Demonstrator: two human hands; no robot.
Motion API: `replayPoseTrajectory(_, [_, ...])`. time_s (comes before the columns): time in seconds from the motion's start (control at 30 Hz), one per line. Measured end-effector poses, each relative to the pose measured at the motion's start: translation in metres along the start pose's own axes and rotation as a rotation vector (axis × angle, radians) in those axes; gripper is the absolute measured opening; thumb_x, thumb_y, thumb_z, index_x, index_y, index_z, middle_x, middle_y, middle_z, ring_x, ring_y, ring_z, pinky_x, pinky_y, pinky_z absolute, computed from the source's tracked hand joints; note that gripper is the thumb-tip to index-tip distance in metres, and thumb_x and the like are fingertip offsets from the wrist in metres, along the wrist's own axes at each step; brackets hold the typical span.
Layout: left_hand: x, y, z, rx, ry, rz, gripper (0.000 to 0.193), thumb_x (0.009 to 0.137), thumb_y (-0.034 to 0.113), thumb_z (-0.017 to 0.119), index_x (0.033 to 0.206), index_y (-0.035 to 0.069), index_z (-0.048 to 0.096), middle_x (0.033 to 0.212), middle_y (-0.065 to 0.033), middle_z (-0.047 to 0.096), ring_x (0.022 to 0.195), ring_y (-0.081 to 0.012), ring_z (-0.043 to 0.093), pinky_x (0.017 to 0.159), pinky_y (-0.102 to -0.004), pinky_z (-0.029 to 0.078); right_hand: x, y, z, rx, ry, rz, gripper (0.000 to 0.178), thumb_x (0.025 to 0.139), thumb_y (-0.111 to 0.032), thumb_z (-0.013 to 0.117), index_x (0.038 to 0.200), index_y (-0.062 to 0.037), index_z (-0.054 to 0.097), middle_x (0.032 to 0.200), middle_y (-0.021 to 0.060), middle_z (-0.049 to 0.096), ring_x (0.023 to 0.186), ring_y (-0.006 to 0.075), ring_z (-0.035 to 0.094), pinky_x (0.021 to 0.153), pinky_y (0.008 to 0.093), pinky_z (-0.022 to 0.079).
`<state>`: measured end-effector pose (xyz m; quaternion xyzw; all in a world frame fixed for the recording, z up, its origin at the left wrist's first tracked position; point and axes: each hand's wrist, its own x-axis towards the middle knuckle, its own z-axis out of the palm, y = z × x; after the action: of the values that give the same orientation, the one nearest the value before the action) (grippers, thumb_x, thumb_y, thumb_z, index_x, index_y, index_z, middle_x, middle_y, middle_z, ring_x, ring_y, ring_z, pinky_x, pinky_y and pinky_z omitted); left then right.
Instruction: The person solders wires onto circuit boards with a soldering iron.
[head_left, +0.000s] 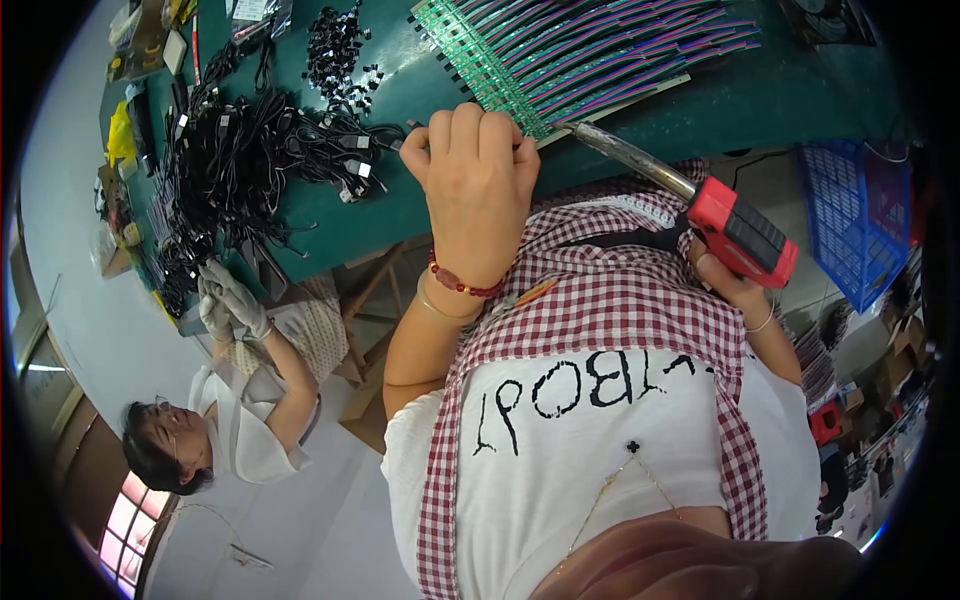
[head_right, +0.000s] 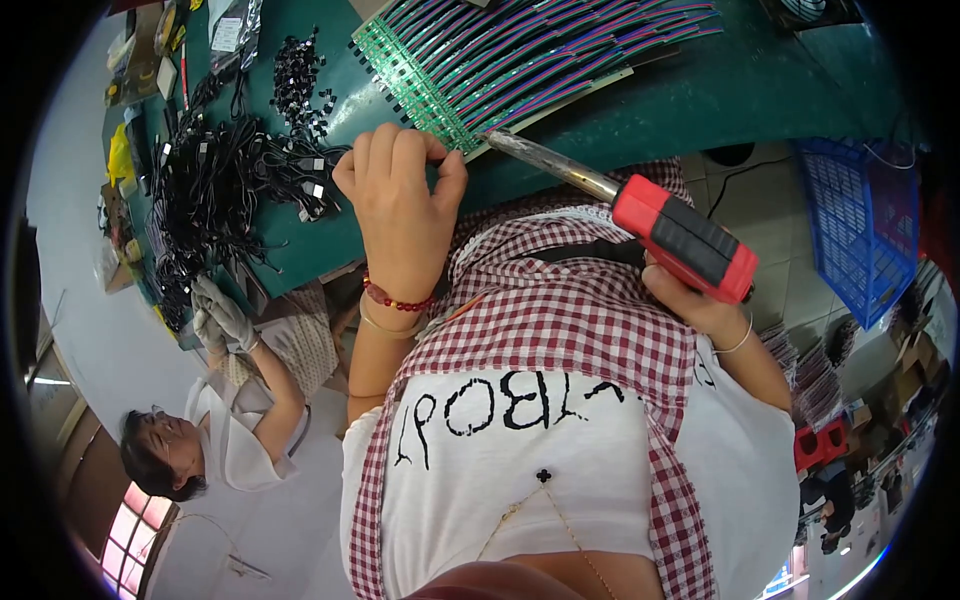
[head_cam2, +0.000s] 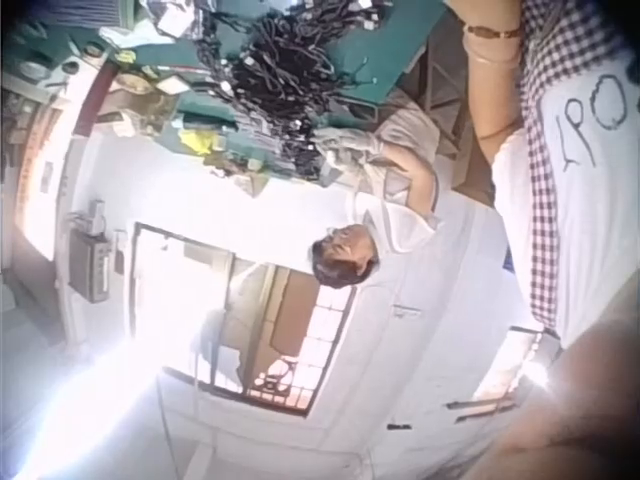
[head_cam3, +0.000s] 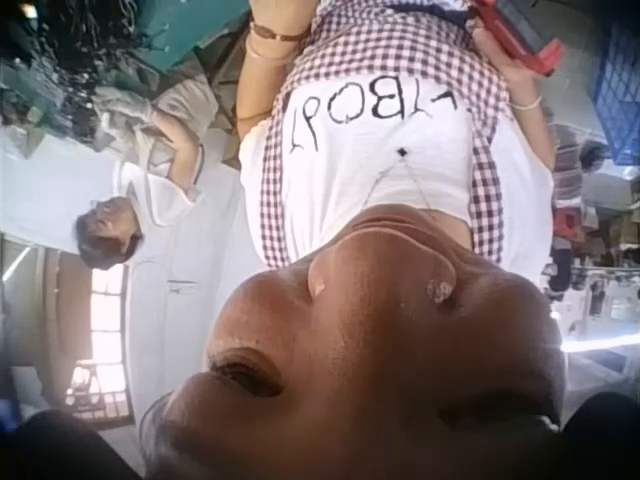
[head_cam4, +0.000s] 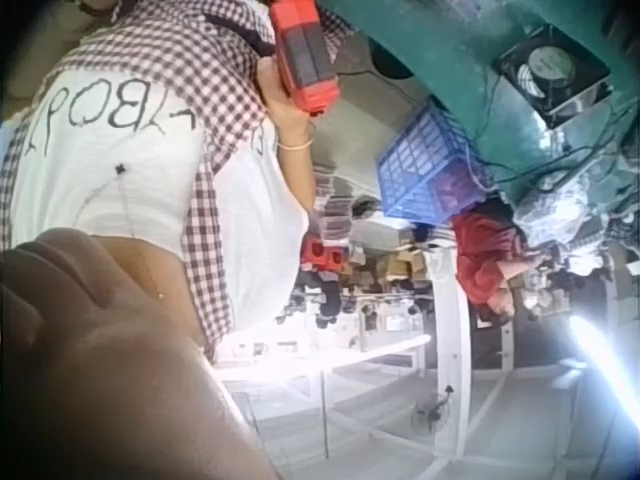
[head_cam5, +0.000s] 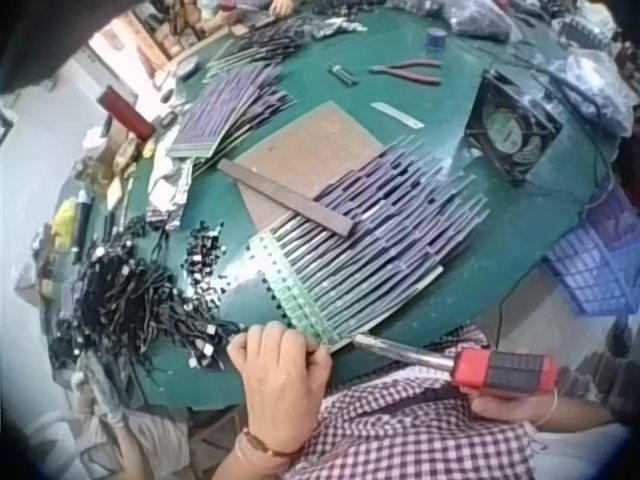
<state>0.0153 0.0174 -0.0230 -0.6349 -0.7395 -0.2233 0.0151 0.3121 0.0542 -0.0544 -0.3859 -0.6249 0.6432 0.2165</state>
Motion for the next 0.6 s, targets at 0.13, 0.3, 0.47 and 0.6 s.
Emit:
replayPoseTrajectory(0.13, [0.001, 0.002, 0.000, 0.012, -0.006, 0.002, 0.022, 0.068, 0.008, 0.070, 0.075, 0.009, 0.048, 0.074, -0.0036, 0.046, 0.075, -0.0228, 0.047, 0.076, -0.0358, 0.032, 0.001, 0.001, 0.000, 0.079, 0.006, 0.013, 0.025, 0.073, -0.001, 0.068, 0.097, -0.0001, 0.063, 0.082, 0.0062, 0.063, 0.074, 0.0147, 0.061, 0.068, 0.0286, 0.049])
replayPoseTrajectory(0.3, [0.001, 0.002, -0.002, 0.038, -0.012, 0.002, 0.021, 0.069, 0.009, 0.070, 0.076, 0.009, 0.049, 0.074, -0.0031, 0.047, 0.075, -0.0224, 0.047, 0.076, -0.0358, 0.032, 0.002, 0.002, 0.000, 0.101, -0.011, -0.005, 0.027, 0.073, 0.000, 0.068, 0.100, 0.0003, 0.062, 0.084, 0.0053, 0.063, 0.075, 0.0134, 0.060, 0.069, 0.0283, 0.049])
replayPoseTrajectory(0.47, [-0.004, -0.004, -0.012, -0.029, -0.141, -0.085, 0.017, 0.070, 0.011, 0.069, 0.079, 0.010, 0.054, 0.077, -0.0034, 0.048, 0.077, -0.0227, 0.049, 0.080, -0.0398, 0.032, -0.001, 0.007, -0.002, 0.132, -0.063, 0.011, 0.046, 0.080, -0.005, 0.060, 0.122, 0.0074, 0.046, 0.070, 0.0049, 0.052, 0.059, 0.0106, 0.046, 0.056, 0.0246, 0.037])
replayPoseTrajectory(0.6, [-0.004, -0.004, -0.011, -0.020, -0.093, -0.105, 0.014, 0.071, 0.013, 0.069, 0.076, 0.011, 0.056, 0.071, -0.0008, 0.046, 0.072, -0.0181, 0.048, 0.075, -0.0347, 0.031, -0.002, 0.008, -0.001, 0.210, -0.002, 0.058, 0.046, 0.079, -0.004, 0.061, 0.121, 0.0080, 0.047, 0.075, 0.0057, 0.054, 0.063, 0.0112, 0.048, 0.060, 0.0250, 0.038])
